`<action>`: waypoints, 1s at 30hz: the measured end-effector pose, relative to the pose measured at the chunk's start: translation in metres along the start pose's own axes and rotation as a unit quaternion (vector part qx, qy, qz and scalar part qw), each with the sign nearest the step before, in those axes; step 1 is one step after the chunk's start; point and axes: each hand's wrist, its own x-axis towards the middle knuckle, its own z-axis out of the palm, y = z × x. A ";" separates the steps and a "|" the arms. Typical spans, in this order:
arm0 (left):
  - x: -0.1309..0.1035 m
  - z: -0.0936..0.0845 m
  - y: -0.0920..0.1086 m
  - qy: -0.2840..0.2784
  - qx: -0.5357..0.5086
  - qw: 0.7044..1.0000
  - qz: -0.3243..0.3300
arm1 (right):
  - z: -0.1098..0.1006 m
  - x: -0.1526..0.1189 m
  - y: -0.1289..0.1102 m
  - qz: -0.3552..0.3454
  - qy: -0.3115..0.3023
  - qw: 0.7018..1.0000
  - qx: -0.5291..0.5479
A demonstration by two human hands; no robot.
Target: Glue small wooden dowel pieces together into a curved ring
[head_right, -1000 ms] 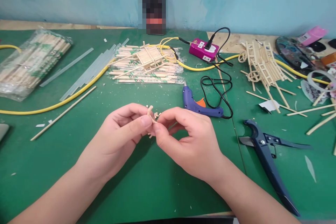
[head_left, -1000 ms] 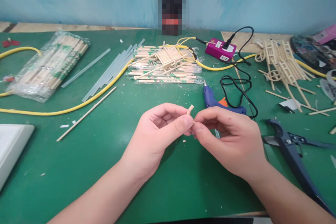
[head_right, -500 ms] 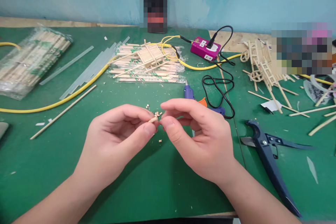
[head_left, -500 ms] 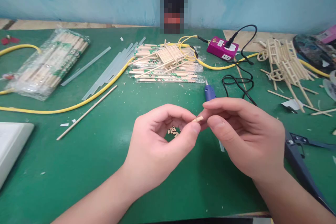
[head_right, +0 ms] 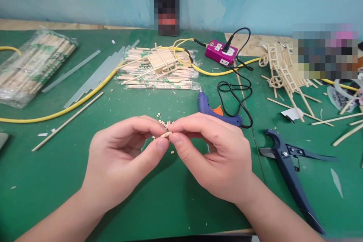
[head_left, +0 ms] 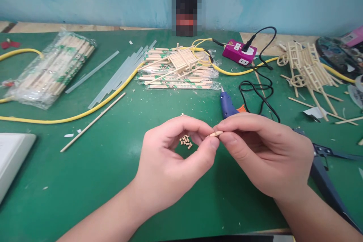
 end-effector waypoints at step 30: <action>-0.002 -0.002 -0.002 -0.021 -0.022 0.999 0.039 | -0.002 0.005 0.001 -0.033 -0.026 0.996 0.077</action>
